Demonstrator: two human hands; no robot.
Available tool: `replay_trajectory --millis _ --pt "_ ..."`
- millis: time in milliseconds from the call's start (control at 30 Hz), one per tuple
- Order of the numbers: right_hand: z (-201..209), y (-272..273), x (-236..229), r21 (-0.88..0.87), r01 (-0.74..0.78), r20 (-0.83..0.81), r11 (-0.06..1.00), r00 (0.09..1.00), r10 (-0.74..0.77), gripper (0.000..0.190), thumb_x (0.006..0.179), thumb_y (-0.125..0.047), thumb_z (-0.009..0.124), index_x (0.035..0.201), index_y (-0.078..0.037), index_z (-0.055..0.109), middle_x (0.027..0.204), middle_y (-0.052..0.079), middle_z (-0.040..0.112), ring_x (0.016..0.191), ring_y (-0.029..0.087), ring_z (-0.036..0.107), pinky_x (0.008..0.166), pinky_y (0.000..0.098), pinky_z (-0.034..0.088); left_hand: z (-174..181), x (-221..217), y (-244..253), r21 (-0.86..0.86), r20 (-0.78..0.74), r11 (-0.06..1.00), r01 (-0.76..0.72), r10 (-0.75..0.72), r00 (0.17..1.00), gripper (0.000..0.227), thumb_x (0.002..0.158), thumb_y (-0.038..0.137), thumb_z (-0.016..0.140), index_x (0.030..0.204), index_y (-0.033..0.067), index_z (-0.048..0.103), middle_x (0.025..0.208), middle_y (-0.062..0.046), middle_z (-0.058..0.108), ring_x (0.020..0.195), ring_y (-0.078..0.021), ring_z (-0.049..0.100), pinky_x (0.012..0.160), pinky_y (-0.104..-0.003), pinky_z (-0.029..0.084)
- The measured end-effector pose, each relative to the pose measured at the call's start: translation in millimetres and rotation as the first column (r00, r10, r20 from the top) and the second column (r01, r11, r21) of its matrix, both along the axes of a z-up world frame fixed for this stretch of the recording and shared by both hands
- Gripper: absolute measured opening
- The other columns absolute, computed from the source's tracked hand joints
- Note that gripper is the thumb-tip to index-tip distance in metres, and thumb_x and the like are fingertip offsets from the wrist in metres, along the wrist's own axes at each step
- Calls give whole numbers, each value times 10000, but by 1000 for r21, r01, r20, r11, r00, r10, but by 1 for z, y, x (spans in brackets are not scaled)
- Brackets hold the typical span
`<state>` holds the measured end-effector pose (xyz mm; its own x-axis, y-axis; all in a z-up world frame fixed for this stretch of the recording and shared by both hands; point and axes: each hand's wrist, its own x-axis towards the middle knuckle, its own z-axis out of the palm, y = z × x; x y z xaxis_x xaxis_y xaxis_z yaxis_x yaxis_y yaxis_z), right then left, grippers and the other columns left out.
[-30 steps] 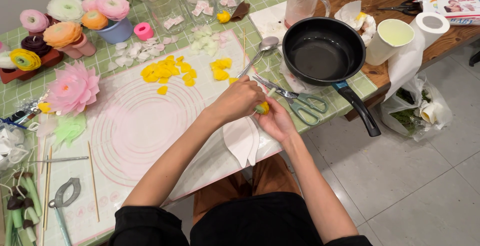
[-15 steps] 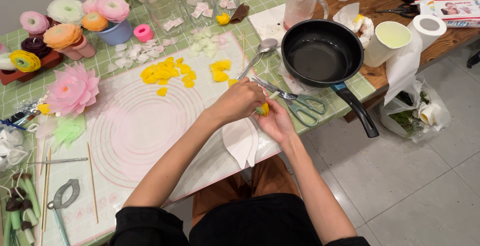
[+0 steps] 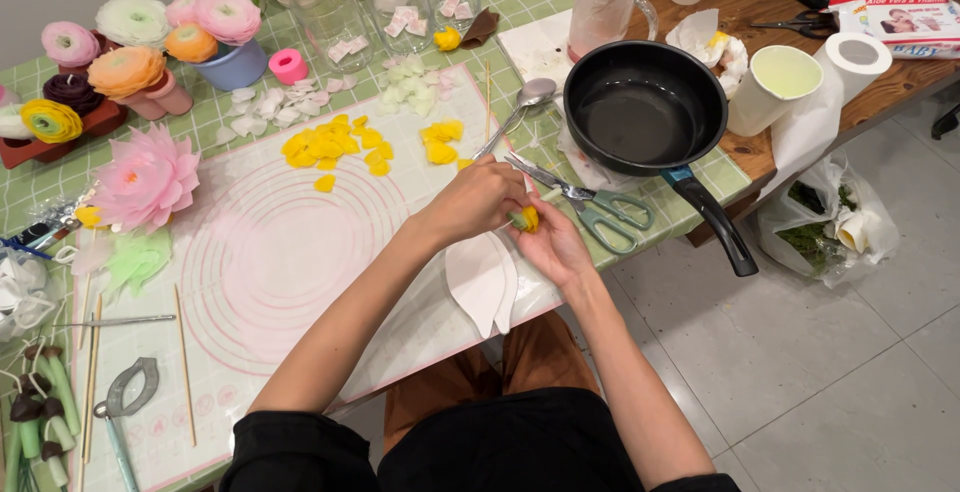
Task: The recorder is assembling decorative wax flowers on a workbench.
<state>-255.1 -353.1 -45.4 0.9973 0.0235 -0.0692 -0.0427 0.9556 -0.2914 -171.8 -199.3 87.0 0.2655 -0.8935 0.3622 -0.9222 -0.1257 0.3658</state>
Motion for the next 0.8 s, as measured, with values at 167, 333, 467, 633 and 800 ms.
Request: replay_trajectory --millis 167,333,467,633,800 --pt "7 2 -1 -36 14 -32 999 999 -15 220 1042 -135 542 1222 -10 562 1276 115 577 1209 200 543 1141 415 413 1 0 1 9 -15 1000 -12 12 1000 187 707 43 740 887 61 788 869 -62 716 877 -262 670 845 -371 469" --pt "-3 -1 1 -27 13 -22 1000 1000 -13 202 1051 -131 530 1211 -14 566 1282 120 580 1224 206 548 1156 428 414 6 -2 1 12 -32 1000 -12 12 999 198 682 41 745 875 59 786 875 -65 724 884 -265 674 836 -366 472" --pt "-3 0 1 -42 19 -39 999 999 -21 205 1061 -133 515 1224 -14 550 1264 122 591 1221 208 553 1155 428 420 7 -3 1 15 -39 1000 -12 13 999 195 683 29 734 867 59 791 867 -65 725 880 -264 675 836 -371 467" --pt "9 1 -1 10 -10 -27 1000 1000 10 202 1065 -155 459 1216 -50 544 1270 108 598 1222 211 558 1129 426 424 1 1 0 24 -40 999 -26 27 999 158 746 54 735 890 71 798 886 -53 725 891 -253 681 851 -366 471" --pt "24 4 -6 -19 -29 -2 999 1000 28 286 1059 -206 426 1254 -41 554 1259 93 592 1205 209 559 1103 423 421 8 -1 -1 22 -67 999 -43 44 997 164 754 75 734 903 80 802 899 -63 710 905 -274 678 839 -404 501"
